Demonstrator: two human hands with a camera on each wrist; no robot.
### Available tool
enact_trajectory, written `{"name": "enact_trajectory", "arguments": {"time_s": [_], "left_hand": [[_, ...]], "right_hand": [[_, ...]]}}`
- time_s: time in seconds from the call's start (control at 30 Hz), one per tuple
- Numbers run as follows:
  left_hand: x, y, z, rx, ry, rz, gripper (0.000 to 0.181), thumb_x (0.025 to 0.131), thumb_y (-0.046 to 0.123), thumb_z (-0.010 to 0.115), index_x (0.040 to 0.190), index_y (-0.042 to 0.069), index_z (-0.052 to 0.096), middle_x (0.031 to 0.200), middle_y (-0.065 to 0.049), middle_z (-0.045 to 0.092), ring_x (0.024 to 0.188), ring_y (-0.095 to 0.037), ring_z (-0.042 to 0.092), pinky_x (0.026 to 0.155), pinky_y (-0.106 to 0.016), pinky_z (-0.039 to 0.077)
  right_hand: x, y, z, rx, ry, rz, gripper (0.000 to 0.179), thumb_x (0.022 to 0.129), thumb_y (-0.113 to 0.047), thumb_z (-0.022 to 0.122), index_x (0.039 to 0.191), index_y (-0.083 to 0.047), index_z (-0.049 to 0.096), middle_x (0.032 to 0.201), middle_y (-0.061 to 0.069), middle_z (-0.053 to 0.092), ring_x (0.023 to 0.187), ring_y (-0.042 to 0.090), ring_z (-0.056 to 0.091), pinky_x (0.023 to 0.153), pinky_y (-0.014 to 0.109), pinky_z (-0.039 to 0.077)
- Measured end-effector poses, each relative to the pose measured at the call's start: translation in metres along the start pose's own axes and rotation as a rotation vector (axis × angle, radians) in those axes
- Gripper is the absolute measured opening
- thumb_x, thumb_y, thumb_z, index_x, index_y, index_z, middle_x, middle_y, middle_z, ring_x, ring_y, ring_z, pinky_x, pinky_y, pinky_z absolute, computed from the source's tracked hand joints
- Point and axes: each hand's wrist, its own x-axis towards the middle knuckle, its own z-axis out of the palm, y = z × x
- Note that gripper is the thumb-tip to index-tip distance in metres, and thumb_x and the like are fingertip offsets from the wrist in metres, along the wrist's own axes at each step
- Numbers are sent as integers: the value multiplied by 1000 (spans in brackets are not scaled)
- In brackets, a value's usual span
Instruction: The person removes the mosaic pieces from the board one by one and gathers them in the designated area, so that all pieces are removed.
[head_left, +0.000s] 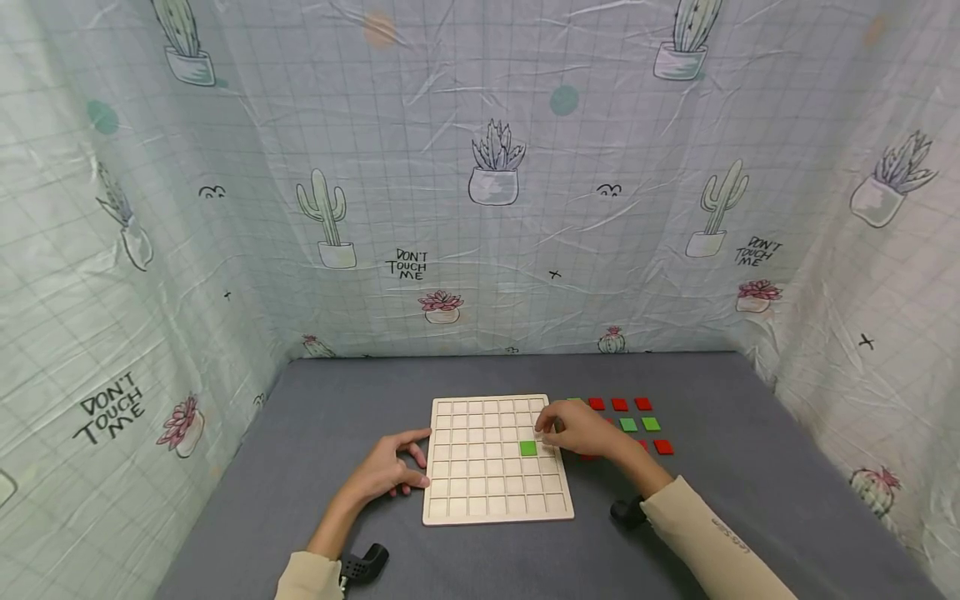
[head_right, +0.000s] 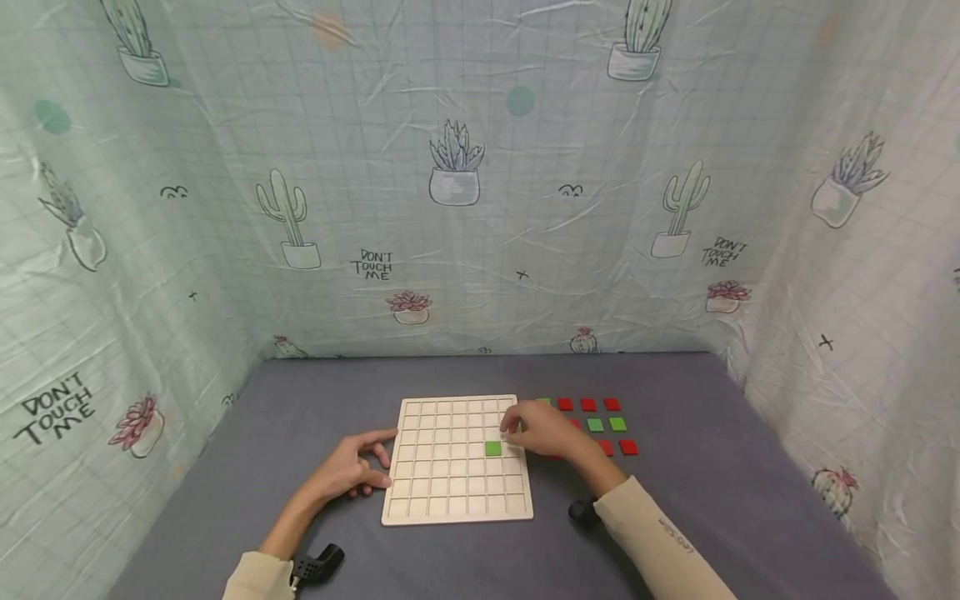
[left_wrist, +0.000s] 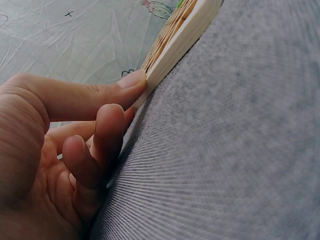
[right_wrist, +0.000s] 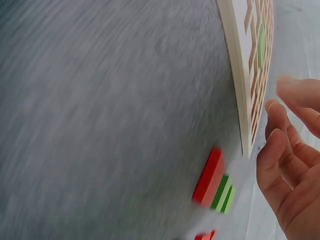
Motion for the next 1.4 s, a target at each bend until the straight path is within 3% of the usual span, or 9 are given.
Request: {"name": "enact_trajectory", "arguments": {"time_s": [0.2, 1.03, 1.4], "left_hand": [[0, 0, 0, 3, 6, -2, 84, 75, 10, 88, 151, 10, 53, 95, -9, 66, 53, -17, 60, 42, -31, 45], [2, -1, 1, 7, 6, -5, 84, 74, 13, 89, 150, 9, 53, 96, -10, 66, 51, -15, 60, 41, -30, 45], [1, 0, 0, 9, 6, -8, 85, 74, 12, 89, 151, 9, 53, 96, -10, 66, 51, -15, 60, 42, -30, 44]], "right_hand": [[10, -8, 10, -14, -29, -13, 11, 91, -9, 75, 101, -10, 78, 98, 1, 74, 77, 6, 60, 69, 23, 51], [13, -14, 17, -28, -52, 46, 12, 88, -8, 78, 97, -15, 75, 91, -5, 70, 77, 6, 58, 68, 24, 50], [13, -16, 18, -37, -65, 15, 12, 90, -8, 76, 98, -14, 69, 93, -1, 70, 78, 6, 59, 70, 24, 51]]}}
